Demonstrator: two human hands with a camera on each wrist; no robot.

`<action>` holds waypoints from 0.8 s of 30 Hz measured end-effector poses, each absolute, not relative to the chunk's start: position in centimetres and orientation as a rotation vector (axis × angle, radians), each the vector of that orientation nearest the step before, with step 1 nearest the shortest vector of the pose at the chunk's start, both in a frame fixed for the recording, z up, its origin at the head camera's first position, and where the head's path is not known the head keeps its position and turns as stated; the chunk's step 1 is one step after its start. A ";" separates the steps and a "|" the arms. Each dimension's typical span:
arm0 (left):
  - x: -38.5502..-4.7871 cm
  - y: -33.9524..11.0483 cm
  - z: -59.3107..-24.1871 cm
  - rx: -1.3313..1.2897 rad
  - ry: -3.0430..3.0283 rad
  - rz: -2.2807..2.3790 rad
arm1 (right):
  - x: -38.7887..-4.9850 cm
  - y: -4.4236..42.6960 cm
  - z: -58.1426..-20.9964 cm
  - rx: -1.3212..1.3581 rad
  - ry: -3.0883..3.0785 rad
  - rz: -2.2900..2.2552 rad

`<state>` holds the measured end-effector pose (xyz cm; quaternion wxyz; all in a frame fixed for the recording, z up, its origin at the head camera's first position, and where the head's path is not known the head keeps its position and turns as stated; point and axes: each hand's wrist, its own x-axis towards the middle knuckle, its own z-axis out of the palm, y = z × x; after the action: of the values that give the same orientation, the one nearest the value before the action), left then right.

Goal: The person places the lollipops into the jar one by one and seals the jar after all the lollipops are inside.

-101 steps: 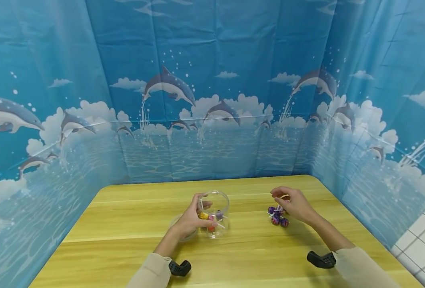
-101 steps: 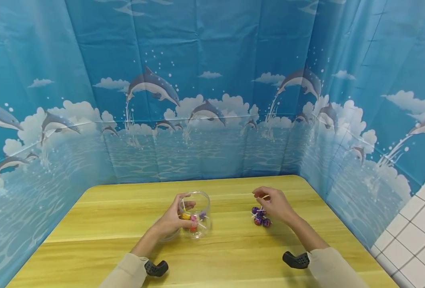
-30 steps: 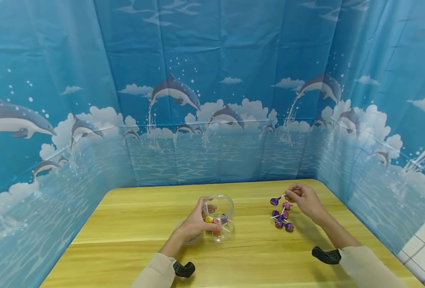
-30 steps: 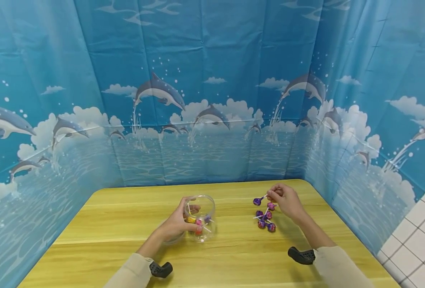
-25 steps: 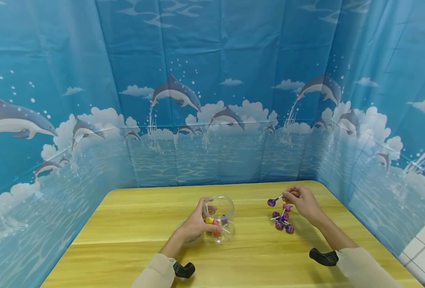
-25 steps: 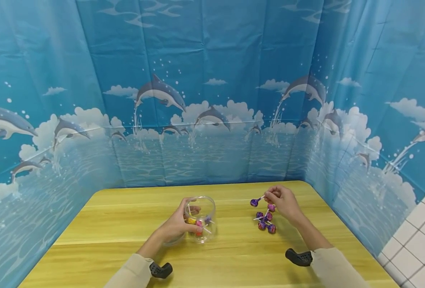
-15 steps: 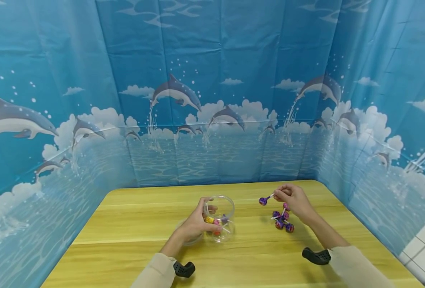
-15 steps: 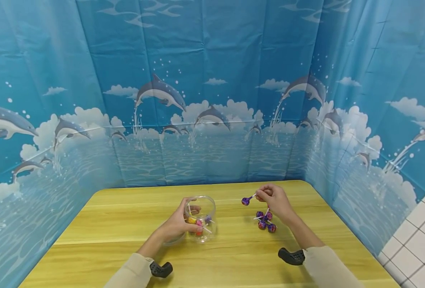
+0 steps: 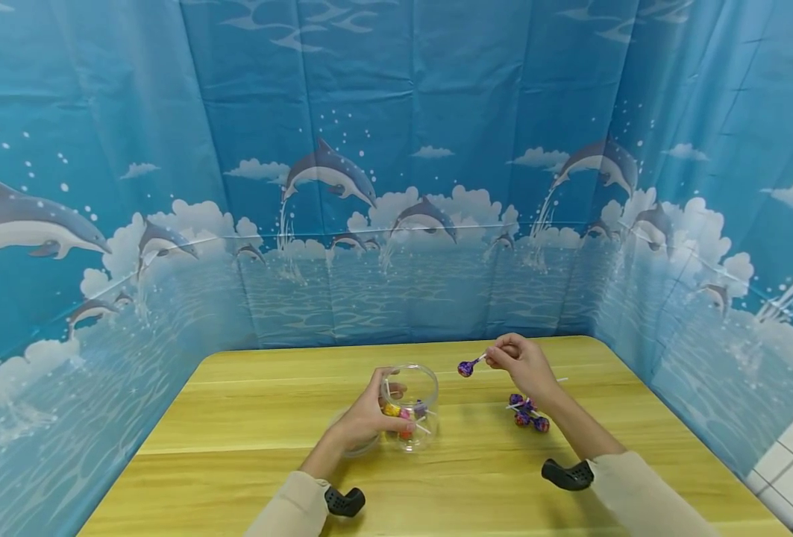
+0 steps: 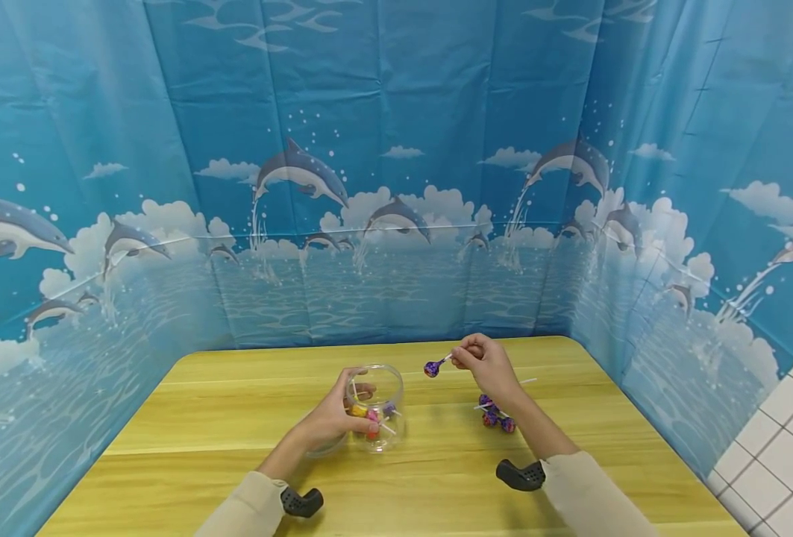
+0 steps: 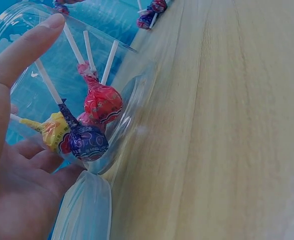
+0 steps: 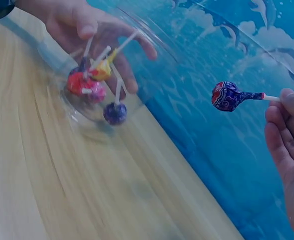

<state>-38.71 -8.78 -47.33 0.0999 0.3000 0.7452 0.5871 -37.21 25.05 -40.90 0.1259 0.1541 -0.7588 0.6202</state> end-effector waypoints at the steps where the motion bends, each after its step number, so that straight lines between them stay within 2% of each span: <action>1: -38.7 -8.8 -47.3 0.887 2.202 1.736 | -37.2 24.8 -40.8 0.456 -2.211 1.808; 12: -38.7 -8.8 -47.3 0.878 2.198 1.747 | -37.4 21.0 -39.3 0.587 -2.208 1.793; 24: -38.6 -8.7 -47.2 0.872 2.173 1.751 | -38.1 16.5 -39.8 0.804 -2.337 1.491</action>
<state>-38.60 -8.71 -47.23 0.1087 0.2966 0.7388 0.5953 -38.11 16.52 -39.76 0.1272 0.2763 -0.8032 0.5123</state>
